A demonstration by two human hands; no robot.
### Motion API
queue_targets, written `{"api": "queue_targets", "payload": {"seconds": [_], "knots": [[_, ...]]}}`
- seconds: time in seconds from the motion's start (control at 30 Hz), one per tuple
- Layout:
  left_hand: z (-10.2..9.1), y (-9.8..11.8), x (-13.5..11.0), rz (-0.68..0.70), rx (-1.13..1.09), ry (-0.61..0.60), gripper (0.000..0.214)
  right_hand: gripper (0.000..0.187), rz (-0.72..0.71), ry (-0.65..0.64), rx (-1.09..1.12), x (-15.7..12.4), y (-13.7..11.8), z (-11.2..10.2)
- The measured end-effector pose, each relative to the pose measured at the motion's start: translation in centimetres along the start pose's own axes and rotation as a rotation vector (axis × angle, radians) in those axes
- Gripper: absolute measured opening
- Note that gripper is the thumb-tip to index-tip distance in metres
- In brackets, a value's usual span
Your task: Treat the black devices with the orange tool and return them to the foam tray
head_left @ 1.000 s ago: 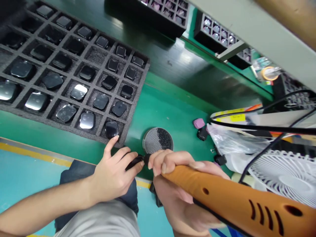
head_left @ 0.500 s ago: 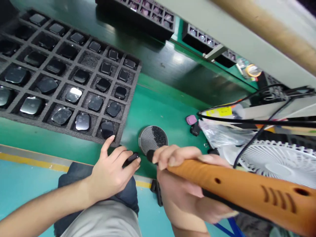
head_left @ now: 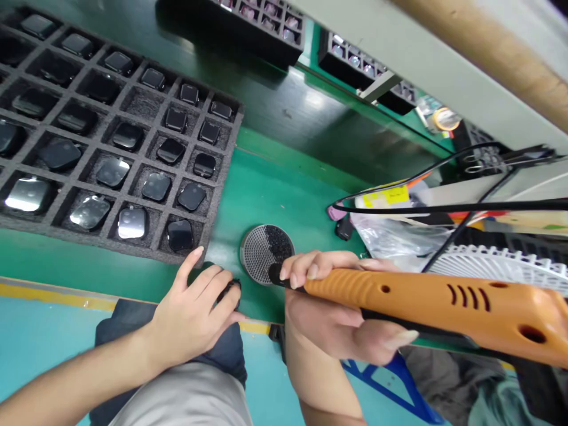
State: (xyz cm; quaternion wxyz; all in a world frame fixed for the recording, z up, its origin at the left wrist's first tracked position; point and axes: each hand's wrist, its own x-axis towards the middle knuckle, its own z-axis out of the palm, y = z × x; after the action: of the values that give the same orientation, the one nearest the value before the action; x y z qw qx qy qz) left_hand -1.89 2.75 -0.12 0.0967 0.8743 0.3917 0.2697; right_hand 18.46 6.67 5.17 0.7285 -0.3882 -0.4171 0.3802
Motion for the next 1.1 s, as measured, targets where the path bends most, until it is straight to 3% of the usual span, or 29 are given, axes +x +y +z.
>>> {"api": "queue_targets", "payload": {"seconds": [0.3,0.63,0.9,1.0,1.1], "knots": [[-0.2,-0.1,-0.1,0.006,-0.1,-0.009,0.018,0.047,0.009,0.011,-0.018,-0.3,0.1,-0.2],[-0.2,-0.1,0.1,0.009,-0.062,0.005,0.017,0.045,0.008,0.015,-0.023,-0.2,0.4,-0.3],[0.0,-0.1,0.2,0.014,-0.065,0.064,0.022,0.045,0.105,-0.016,-0.075,-1.3,-3.2,0.6],[0.0,0.0,0.3,0.005,-0.066,0.065,0.022,0.044,0.076,-0.083,-0.063,-2.2,-3.4,1.0],[0.0,0.0,0.4,0.001,-0.065,0.072,0.02,0.044,0.139,-0.095,-0.082,-2.9,-3.1,1.5]]}}
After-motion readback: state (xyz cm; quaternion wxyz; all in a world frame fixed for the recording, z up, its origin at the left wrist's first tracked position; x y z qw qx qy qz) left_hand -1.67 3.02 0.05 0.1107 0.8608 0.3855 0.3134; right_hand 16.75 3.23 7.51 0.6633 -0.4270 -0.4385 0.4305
